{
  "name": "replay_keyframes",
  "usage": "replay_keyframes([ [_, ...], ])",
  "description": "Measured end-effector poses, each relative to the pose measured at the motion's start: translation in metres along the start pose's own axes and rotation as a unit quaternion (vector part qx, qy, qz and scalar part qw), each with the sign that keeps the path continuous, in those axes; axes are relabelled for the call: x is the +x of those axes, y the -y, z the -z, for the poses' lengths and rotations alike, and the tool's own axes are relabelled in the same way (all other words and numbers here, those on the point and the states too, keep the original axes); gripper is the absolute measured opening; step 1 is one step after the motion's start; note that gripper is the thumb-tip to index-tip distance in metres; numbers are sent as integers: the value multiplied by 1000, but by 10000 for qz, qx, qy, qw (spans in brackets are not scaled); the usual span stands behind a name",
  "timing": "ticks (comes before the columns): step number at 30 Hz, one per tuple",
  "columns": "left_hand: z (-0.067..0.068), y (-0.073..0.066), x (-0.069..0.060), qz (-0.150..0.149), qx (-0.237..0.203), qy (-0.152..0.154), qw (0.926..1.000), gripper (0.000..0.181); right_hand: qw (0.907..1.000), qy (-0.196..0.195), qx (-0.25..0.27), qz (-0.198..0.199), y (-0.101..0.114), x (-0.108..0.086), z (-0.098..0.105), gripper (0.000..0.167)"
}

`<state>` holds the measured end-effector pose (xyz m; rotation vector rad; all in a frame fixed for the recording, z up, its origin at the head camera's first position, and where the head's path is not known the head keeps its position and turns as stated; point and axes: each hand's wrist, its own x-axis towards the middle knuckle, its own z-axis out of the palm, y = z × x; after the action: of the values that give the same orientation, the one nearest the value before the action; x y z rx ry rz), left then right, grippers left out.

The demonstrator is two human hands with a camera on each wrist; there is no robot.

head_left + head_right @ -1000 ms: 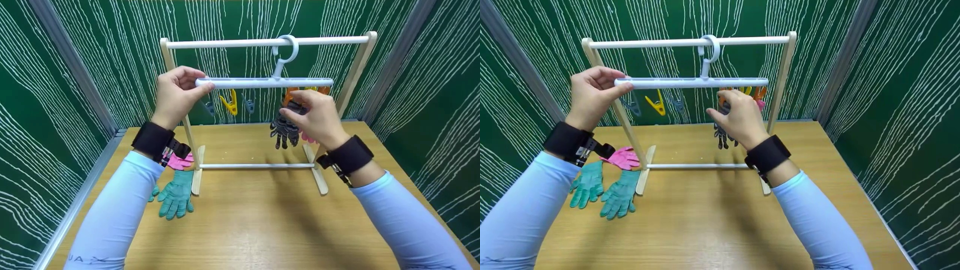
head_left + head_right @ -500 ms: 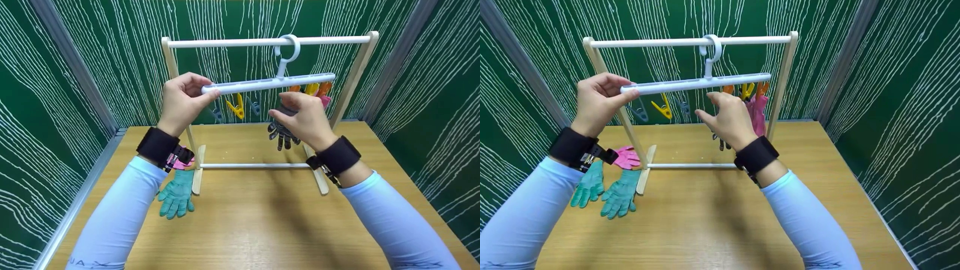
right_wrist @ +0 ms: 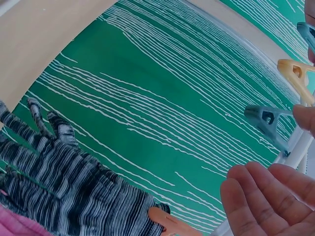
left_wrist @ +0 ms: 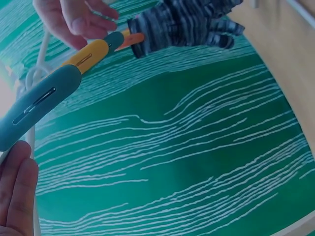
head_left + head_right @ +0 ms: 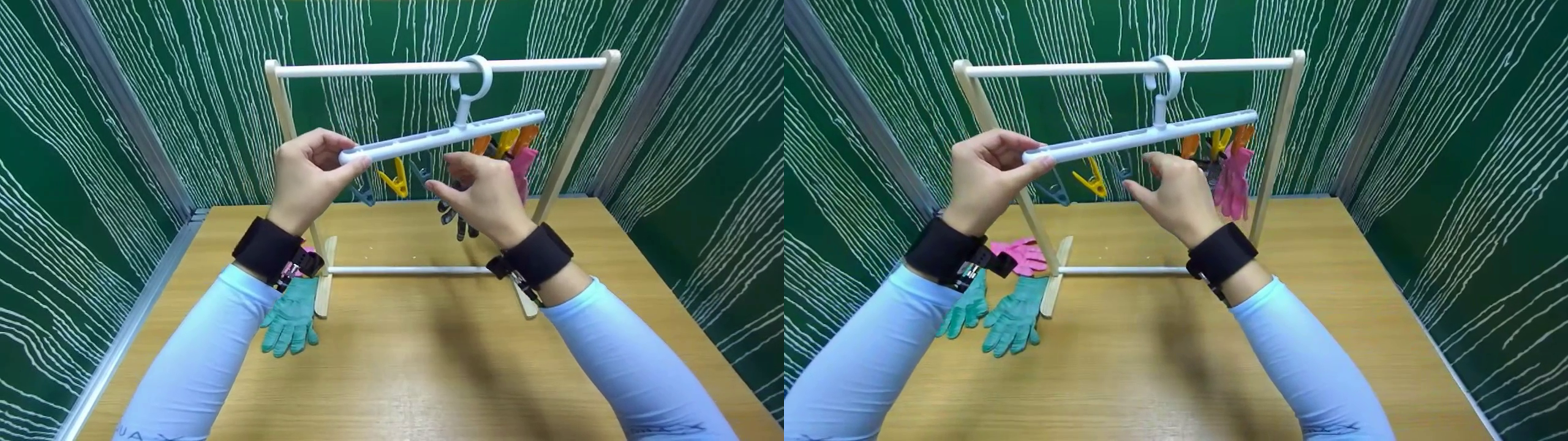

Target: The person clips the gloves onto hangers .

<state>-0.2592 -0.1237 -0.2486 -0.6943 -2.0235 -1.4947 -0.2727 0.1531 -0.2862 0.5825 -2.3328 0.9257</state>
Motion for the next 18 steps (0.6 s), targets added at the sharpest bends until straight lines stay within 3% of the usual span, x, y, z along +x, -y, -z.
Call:
replay_keyframes([
  [18, -14, -5, -11, -7, 213, 93, 9997, 21, 9988, -316, 282, -246, 9, 3, -8, 39],
])
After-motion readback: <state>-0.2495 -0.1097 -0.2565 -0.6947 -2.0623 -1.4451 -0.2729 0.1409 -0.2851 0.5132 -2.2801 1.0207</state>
